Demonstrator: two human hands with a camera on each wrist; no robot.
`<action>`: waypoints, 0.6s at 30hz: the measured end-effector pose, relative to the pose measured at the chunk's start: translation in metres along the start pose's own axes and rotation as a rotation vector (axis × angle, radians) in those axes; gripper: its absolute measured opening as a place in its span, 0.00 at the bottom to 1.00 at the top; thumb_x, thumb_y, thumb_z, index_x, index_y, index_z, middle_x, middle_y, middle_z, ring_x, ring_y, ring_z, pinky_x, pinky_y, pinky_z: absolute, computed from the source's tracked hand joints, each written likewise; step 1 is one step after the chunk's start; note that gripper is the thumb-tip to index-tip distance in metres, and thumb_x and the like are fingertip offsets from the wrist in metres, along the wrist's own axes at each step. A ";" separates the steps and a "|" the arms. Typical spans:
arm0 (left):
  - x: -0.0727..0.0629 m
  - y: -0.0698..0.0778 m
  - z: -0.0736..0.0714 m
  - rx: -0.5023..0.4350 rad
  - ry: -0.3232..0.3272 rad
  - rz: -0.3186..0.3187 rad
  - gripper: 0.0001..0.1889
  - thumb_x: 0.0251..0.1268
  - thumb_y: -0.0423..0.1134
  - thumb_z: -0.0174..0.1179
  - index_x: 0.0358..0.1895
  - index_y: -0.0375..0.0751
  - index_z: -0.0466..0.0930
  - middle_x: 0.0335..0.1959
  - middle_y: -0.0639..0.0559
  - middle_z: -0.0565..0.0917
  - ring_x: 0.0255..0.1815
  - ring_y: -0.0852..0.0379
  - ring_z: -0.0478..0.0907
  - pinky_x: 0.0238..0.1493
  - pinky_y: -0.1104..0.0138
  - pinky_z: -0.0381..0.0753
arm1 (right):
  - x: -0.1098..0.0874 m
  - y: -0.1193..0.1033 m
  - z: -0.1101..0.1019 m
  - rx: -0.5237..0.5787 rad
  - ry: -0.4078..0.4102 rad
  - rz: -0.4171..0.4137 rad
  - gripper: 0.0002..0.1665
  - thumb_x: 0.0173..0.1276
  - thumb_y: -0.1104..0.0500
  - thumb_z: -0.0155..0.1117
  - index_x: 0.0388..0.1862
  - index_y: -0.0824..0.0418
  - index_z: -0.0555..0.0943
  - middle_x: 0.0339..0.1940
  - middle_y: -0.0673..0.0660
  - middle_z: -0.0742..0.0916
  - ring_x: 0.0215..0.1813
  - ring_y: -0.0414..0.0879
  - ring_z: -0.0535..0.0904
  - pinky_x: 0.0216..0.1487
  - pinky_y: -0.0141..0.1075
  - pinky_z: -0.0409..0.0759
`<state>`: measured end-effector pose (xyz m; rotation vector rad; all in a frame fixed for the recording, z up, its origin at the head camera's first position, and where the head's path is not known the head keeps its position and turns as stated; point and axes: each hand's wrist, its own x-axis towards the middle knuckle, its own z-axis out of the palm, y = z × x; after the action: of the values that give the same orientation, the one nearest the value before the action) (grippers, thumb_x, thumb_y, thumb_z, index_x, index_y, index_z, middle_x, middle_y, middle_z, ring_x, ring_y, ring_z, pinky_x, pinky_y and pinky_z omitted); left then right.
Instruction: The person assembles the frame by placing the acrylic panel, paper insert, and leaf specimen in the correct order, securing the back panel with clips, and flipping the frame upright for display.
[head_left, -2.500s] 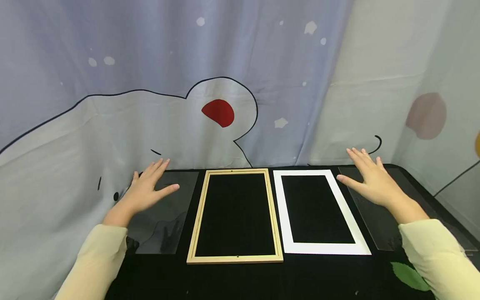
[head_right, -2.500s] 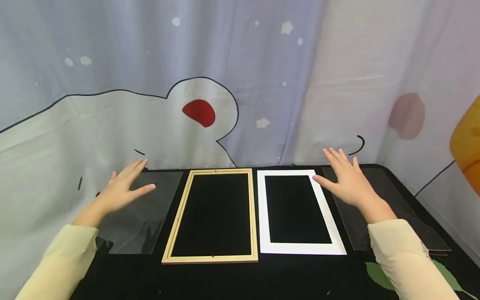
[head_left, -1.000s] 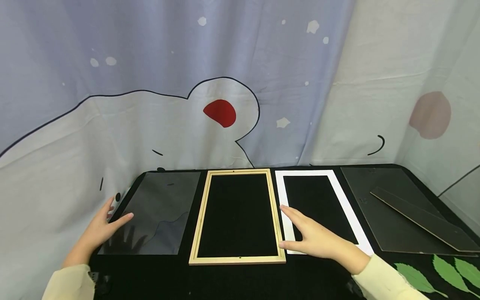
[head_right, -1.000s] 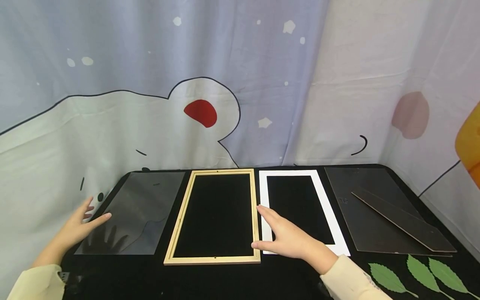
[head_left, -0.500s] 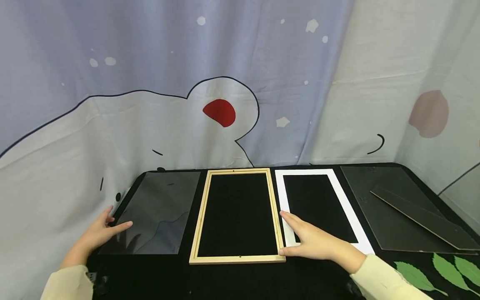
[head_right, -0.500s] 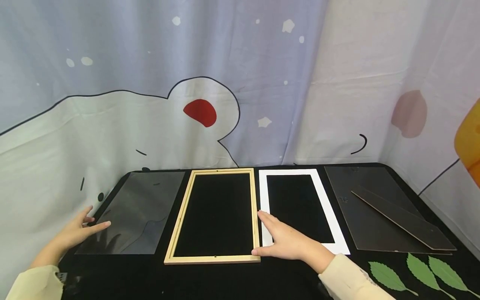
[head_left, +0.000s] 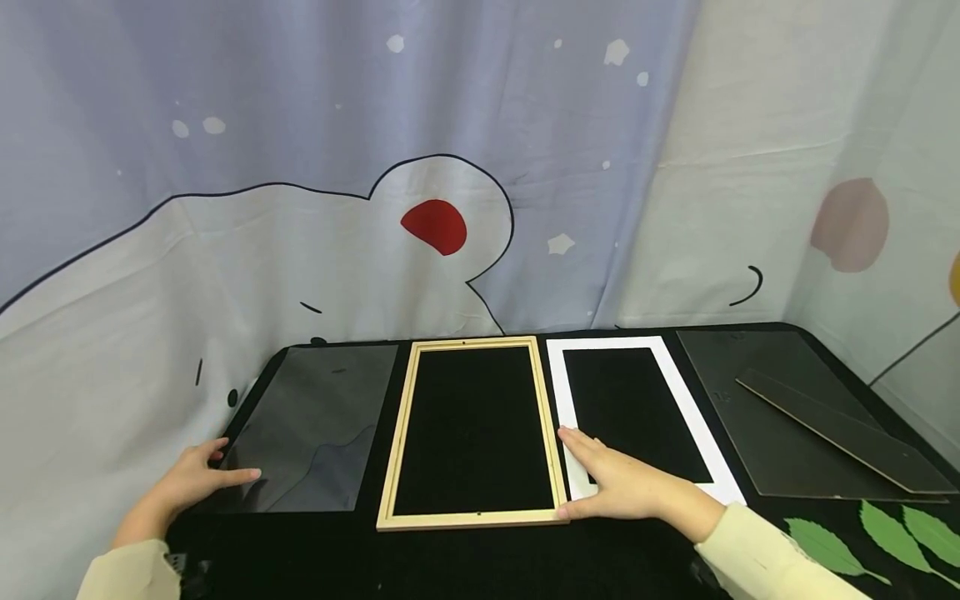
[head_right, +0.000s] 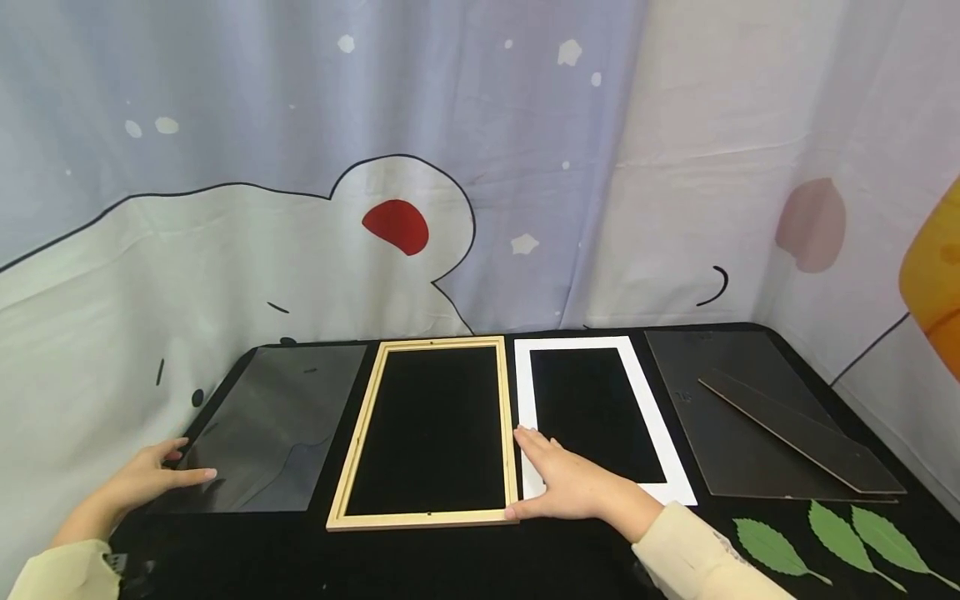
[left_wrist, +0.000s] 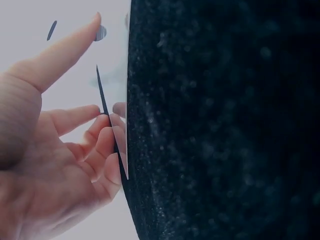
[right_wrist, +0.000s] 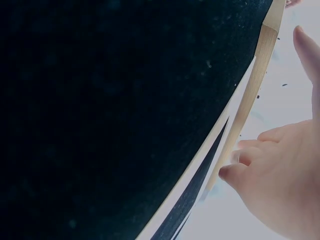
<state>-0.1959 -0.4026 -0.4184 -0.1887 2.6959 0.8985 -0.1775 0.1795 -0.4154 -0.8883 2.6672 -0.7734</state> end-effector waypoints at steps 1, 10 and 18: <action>0.000 -0.001 0.001 0.008 0.003 0.008 0.57 0.58 0.56 0.65 0.67 0.11 0.41 0.60 0.12 0.55 0.61 0.20 0.55 0.58 0.37 0.64 | 0.000 0.000 0.000 0.000 -0.003 0.001 0.66 0.54 0.32 0.68 0.74 0.74 0.52 0.75 0.71 0.59 0.75 0.66 0.54 0.70 0.57 0.53; 0.000 -0.003 0.002 0.066 0.044 0.054 0.54 0.54 0.53 0.70 0.63 0.08 0.50 0.57 0.11 0.61 0.59 0.21 0.61 0.57 0.39 0.66 | 0.002 0.001 0.003 -0.011 -0.032 -0.008 0.66 0.54 0.33 0.69 0.73 0.75 0.53 0.74 0.71 0.60 0.75 0.65 0.54 0.70 0.58 0.53; -0.002 0.005 0.004 -0.008 0.032 -0.020 0.54 0.53 0.52 0.71 0.64 0.11 0.50 0.55 0.14 0.63 0.56 0.25 0.64 0.56 0.41 0.67 | 0.001 0.000 0.003 -0.007 -0.046 -0.012 0.64 0.54 0.34 0.70 0.72 0.76 0.54 0.74 0.71 0.61 0.75 0.64 0.55 0.70 0.58 0.53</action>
<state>-0.1940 -0.3967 -0.4180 -0.2330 2.7155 0.9089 -0.1770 0.1774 -0.4176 -0.9129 2.6292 -0.7373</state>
